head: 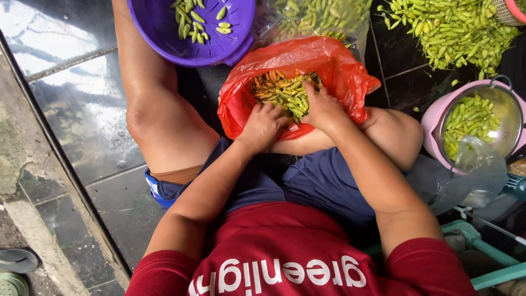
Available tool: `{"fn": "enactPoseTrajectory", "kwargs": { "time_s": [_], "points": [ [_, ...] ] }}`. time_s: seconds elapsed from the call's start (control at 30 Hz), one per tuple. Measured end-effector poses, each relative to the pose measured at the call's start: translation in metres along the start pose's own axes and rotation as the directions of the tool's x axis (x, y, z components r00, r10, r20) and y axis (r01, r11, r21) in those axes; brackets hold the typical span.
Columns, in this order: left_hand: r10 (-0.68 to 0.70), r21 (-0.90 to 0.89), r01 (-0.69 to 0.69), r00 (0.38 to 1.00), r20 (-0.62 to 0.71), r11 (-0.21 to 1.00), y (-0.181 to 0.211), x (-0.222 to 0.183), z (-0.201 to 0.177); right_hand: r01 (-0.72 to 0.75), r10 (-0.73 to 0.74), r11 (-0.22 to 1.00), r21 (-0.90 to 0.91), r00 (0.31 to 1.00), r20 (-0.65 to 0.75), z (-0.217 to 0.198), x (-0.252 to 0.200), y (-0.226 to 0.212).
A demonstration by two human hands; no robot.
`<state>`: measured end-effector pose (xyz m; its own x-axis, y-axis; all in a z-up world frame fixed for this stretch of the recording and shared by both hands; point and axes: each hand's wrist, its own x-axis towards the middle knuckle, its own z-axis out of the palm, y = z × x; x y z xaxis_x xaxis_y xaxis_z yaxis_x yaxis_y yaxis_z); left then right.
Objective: A person sits on the floor and manually removes the stems from green chilies, placing the processed chilies into a red plastic bag.
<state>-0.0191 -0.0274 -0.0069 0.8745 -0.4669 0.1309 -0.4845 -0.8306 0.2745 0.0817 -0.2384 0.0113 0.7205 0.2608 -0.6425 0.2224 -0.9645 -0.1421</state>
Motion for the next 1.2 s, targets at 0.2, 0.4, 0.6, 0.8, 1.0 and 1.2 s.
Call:
{"fn": "enactPoseTrajectory", "kwargs": {
  "time_s": [0.2,0.4,0.6,0.8,1.0,1.2],
  "points": [
    [0.062,-0.069,-0.064,0.997,-0.038,0.996,0.005,-0.010,0.018,0.057,-0.045,0.996,0.067,0.984,-0.175,0.005,0.012,-0.042],
    [0.045,-0.165,-0.042,0.999,0.014,0.985,0.003,-0.010,0.018,0.320,-0.275,0.941,0.112,0.913,-0.300,0.022,0.011,-0.039],
    [-0.363,-0.815,0.204,0.932,-0.008,0.542,-0.026,0.000,-0.032,0.352,-0.333,0.927,0.134,0.932,-0.145,-0.067,-0.042,-0.058],
    [-0.576,-0.934,0.213,0.818,0.009,0.288,-0.064,0.007,-0.062,0.393,-0.162,0.738,0.549,0.892,-0.421,-0.113,-0.049,-0.014],
    [-0.597,-0.921,0.296,0.797,0.093,0.252,-0.051,0.026,-0.072,0.426,-0.118,0.804,0.414,0.798,-0.591,-0.080,-0.017,0.000],
    [-0.447,-0.414,0.409,0.895,0.006,0.813,-0.037,0.014,-0.039,0.370,-0.323,0.928,-0.051,0.728,-0.605,-0.025,0.004,-0.021]
  ]
}}
